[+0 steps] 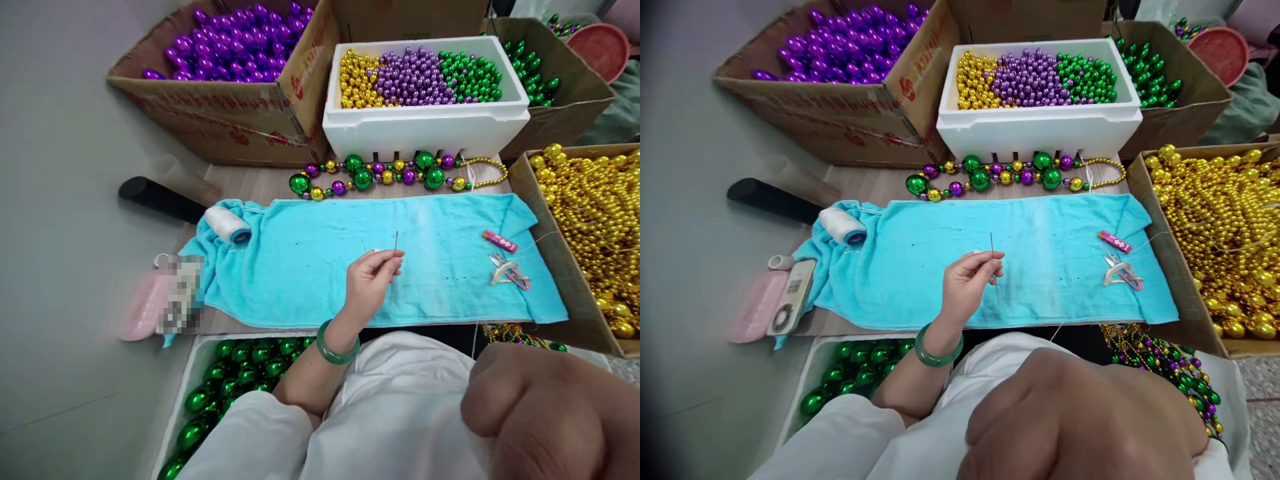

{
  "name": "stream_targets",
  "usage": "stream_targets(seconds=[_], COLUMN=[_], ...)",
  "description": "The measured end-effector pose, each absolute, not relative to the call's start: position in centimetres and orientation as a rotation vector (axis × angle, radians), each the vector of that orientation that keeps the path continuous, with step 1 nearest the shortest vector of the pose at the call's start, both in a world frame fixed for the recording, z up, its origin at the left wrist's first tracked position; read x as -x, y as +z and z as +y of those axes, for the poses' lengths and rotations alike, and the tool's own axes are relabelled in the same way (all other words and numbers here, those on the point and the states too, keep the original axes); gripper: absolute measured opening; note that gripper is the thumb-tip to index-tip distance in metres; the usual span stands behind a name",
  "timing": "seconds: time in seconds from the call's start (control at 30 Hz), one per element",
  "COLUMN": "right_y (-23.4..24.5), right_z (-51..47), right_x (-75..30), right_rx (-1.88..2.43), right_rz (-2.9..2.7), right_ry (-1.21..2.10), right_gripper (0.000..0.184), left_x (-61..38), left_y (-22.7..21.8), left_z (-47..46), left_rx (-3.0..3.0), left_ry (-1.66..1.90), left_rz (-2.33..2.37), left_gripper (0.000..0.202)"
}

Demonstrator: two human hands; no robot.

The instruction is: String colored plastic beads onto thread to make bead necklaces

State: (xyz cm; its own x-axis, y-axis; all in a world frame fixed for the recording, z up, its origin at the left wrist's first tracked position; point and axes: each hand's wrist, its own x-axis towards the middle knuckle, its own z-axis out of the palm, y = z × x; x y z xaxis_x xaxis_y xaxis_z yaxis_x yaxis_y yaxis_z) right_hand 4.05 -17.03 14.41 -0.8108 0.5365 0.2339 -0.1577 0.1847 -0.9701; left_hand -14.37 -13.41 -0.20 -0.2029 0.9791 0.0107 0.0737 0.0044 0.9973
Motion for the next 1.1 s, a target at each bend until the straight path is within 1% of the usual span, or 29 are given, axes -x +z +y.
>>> stream_targets(seconds=[0.07,0.2,0.37,0.47,0.5,0.57,0.63,0.67,0.7,0.77,0.83,1.1], right_y=[15.1,15.5,15.0,14.8,14.4,12.8,10.3,8.9,7.5,5.2,3.9,3.5], right_z=[-16.4,-15.5,-15.7,-16.0,-16.0,-15.6,-14.5,-13.8,-13.1,-11.9,-11.3,-11.4], right_x=[-4.1,-4.1,-4.3,-4.1,-3.9,-3.3,-2.2,-1.6,-1.1,-0.1,0.5,0.9], right_rx=[0.334,0.226,0.274,0.312,0.381,0.678,1.064,1.204,1.260,1.257,1.221,1.249], right_rz=[-1.963,-1.898,-1.860,-1.856,-1.823,-1.703,-1.505,-1.386,-1.308,-1.179,-1.104,-1.097], right_ry=[1.708,1.718,1.733,1.637,1.574,1.395,1.149,1.021,0.974,1.097,1.222,1.294], right_gripper=[0.038,0.041,0.040,0.035,0.032,0.025,0.015,0.010,0.008,0.010,0.015,0.014], left_x=[14.3,14.2,14.1,13.9,13.8,13.7,13.6,13.5,13.4,13.2,13.1,13.0], left_y=[-0.3,-0.3,-0.2,0.0,0.0,0.2,0.3,0.2,0.1,-0.1,-0.5,-1.3], left_z=[-13.5,-13.6,-13.6,-13.6,-13.6,-13.7,-13.8,-13.9,-14.0,-14.0,-14.1,-14.0], left_rx=[-1.158,-1.157,-1.167,-1.170,-1.171,-1.175,-1.181,-1.188,-1.199,-1.225,-1.242,-1.262], left_ry=[1.320,1.308,1.299,1.292,1.291,1.287,1.277,1.269,1.262,1.250,1.243,1.233], left_rz=[1.421,1.412,1.389,1.367,1.360,1.349,1.336,1.330,1.325,1.319,1.316,1.318], left_gripper=[0.021,0.020,0.021,0.020,0.020,0.019,0.019,0.019,0.019,0.019,0.019,0.018])
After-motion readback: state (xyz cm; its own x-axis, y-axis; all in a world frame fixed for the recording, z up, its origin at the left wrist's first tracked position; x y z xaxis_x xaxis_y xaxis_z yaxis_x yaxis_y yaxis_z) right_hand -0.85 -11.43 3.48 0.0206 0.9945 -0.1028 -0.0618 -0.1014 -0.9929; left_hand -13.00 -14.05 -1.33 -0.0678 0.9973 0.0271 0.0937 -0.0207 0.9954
